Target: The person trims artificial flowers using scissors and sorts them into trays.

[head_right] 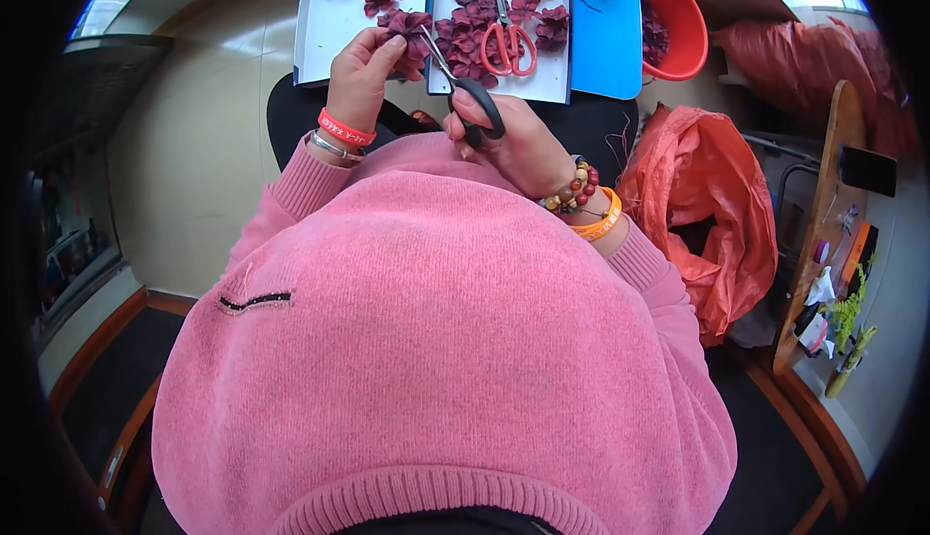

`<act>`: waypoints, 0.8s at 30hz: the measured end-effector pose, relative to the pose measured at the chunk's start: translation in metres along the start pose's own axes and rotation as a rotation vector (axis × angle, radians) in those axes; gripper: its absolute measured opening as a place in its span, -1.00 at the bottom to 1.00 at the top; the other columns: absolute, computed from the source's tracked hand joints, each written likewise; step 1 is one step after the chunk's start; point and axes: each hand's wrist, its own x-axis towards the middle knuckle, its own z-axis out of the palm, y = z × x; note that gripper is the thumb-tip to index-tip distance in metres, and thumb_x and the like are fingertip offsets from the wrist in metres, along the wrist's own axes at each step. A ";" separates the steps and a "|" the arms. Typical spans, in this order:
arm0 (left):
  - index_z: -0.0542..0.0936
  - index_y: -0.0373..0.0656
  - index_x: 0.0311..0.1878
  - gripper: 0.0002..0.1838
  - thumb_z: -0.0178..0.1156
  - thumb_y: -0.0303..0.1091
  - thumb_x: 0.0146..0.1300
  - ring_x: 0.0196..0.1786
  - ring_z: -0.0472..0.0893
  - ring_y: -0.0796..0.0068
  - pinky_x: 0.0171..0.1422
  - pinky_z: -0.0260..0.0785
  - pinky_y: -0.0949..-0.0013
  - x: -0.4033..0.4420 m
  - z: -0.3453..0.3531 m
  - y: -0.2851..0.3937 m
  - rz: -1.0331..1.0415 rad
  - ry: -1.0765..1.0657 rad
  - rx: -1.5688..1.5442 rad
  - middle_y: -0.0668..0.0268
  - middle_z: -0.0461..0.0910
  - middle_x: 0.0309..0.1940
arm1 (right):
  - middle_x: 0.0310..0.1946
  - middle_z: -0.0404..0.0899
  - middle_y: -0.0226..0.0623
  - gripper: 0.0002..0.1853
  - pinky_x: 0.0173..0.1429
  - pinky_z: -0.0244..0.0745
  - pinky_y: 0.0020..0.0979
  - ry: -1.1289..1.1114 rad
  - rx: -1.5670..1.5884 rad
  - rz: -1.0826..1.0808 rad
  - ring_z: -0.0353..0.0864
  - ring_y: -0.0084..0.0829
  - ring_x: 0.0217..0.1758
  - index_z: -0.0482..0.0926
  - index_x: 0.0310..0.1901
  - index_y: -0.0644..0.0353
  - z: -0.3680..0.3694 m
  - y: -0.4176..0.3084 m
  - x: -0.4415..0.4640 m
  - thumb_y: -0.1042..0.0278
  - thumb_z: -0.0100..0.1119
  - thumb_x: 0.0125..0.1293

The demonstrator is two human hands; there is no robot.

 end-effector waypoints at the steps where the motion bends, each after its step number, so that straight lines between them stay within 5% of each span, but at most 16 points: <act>1: 0.47 -0.30 -0.17 -0.84 0.05 -0.39 0.29 -0.42 0.58 0.54 -0.26 0.44 0.51 0.000 0.001 0.001 0.005 0.008 0.015 0.26 0.59 -0.43 | -0.50 0.41 -0.40 -0.66 -0.28 0.23 -0.57 -0.013 -0.013 0.011 0.33 -0.57 -0.46 0.44 -0.39 0.22 0.001 0.000 0.002 0.06 0.00 0.30; 24: 0.46 -0.29 -0.20 -0.87 0.06 -0.42 0.27 -0.41 0.53 0.64 -0.30 0.40 0.57 -0.003 0.008 0.001 0.081 0.032 0.115 0.32 0.58 -0.44 | -0.45 0.46 -0.43 -0.70 -0.30 0.23 -0.57 0.036 0.076 0.128 0.32 -0.57 -0.46 0.45 -0.33 0.15 -0.002 0.000 0.011 0.05 0.09 0.25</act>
